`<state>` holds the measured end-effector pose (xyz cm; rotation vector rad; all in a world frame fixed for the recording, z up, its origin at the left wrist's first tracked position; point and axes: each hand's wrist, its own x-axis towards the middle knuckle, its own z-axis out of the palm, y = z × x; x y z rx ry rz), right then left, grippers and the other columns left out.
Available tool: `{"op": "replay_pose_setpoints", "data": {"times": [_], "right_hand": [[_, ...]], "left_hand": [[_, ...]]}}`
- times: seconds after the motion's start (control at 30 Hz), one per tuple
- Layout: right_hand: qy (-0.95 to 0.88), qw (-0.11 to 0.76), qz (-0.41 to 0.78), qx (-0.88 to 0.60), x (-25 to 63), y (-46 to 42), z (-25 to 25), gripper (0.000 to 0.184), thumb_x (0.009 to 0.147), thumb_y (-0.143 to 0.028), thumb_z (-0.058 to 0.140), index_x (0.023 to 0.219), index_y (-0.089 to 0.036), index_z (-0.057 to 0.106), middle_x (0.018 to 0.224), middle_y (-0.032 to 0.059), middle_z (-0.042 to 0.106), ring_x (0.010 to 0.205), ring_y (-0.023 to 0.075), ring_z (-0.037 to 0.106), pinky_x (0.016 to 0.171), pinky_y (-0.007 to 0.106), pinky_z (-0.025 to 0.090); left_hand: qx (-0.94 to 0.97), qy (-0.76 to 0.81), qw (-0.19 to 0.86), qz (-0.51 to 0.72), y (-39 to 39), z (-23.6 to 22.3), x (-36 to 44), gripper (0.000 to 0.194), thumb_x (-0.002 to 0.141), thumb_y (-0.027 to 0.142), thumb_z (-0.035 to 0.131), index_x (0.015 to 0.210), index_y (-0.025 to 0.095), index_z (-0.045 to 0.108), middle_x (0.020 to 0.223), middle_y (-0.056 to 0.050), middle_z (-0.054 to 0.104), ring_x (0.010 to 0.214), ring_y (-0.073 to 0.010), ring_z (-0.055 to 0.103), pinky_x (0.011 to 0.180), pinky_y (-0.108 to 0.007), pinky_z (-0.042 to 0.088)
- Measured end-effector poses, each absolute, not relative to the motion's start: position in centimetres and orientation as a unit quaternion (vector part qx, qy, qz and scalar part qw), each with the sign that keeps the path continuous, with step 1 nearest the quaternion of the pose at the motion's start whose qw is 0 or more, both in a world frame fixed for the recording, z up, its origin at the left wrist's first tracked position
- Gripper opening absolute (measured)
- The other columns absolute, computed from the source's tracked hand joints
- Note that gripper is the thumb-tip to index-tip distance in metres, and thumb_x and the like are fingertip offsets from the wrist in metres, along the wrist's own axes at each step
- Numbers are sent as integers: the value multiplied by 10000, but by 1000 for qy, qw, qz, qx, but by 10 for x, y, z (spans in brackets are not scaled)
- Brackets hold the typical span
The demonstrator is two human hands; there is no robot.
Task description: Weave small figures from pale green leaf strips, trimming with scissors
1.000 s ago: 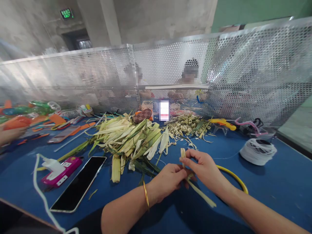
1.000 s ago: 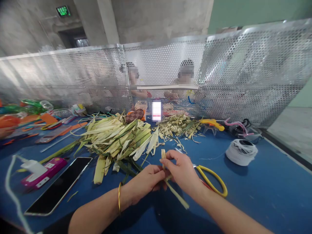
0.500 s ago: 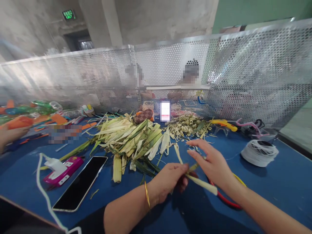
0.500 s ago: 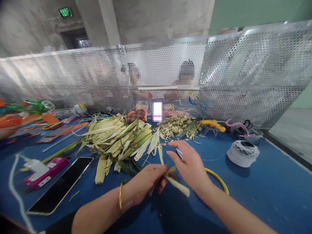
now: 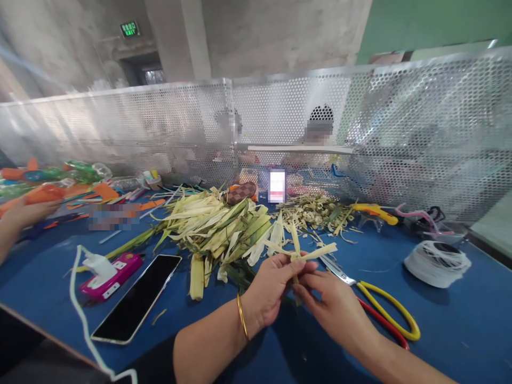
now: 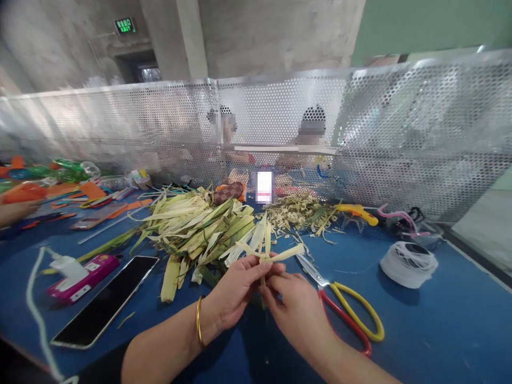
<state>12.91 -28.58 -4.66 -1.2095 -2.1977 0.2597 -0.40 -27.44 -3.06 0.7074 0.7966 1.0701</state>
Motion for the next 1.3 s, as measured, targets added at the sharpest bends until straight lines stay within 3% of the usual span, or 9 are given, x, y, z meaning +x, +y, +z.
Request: {"op": "replay_pose_setpoints", "data": {"times": [0.23, 0.33, 0.47, 0.53, 0.6, 0.7, 1.03, 1.17, 1.3], "right_hand": [[-863, 310, 116, -381, 129, -293, -37, 305, 891, -209, 429, 598, -201, 512, 644, 7, 598, 632, 135, 563, 569, 226, 421], [-872, 325, -29, -366, 136, -292, -28, 267, 931, -226, 410, 734, -192, 588, 759, 39, 644, 640, 139, 583, 566, 241, 429], [-830, 330, -256, -370, 147, -282, -17, 203, 938, -232, 434, 970, -182, 628, 1023, 111, 669, 999, 248, 586, 912, 422, 402], [-845, 293, -256, -367, 149, -277, -15, 222, 943, -219, 420, 884, -179, 630, 877, 79, 681, 954, 238, 600, 1015, 487, 306], [-866, 260, -225, -364, 150, -274, -16, 281, 945, -200, 403, 743, -188, 599, 655, 13, 618, 738, 188, 610, 1028, 494, 282], [-880, 242, -178, -369, 153, -274, -16, 317, 934, -162, 388, 676, -196, 571, 574, -20, 562, 599, 152, 565, 990, 466, 314], [-886, 204, 52, -414, 169, -280, 4, 321, 916, -235, 391, 636, -210, 546, 557, -44, 549, 525, 121, 511, 946, 424, 356], [-832, 174, 254, -461, 177, -264, 4, 430, 905, -432, 368, 619, -214, 603, 624, 19, 623, 612, 177, 561, 725, 351, 444], [-728, 235, 424, -485, 177, -248, -8, 488, 762, -629, 507, 598, -191, 643, 669, 54, 657, 652, 195, 575, 654, 317, 441]], "left_hand": [[382, 372, 676, 509, -273, -31, -4, 329, 577, 306, 802, 821, 109, 702, 774, -55, 699, 770, -163, 624, 754, -251, 459], [389, 386, 665, 508, -271, -29, -7, 329, 596, 312, 779, 845, 118, 687, 731, -29, 675, 695, -129, 607, 703, -232, 459], [411, 394, 668, 479, -270, -26, -10, 343, 640, 410, 726, 816, 133, 623, 659, -10, 625, 539, -102, 558, 547, -223, 451], [431, 408, 652, 472, -268, -28, -10, 376, 638, 462, 715, 802, 149, 585, 608, 19, 582, 455, -77, 491, 457, -203, 398], [448, 435, 625, 468, -266, -30, -10, 397, 622, 487, 721, 781, 162, 557, 543, 54, 522, 404, -56, 420, 404, -185, 333], [471, 466, 605, 442, -264, -32, -11, 393, 620, 504, 711, 719, 164, 540, 485, 73, 461, 386, -40, 363, 386, -175, 253], [472, 436, 659, 390, -262, -26, -17, 431, 577, 526, 730, 690, 143, 567, 496, 82, 418, 398, -17, 266, 407, -194, 131], [461, 410, 706, 348, -260, -26, -18, 522, 686, 636, 584, 783, 126, 632, 555, 46, 484, 409, -30, 312, 405, -204, 150], [480, 403, 705, 332, -261, -26, -17, 494, 746, 611, 535, 784, 131, 643, 558, 37, 503, 406, -37, 345, 395, -206, 168]]}}
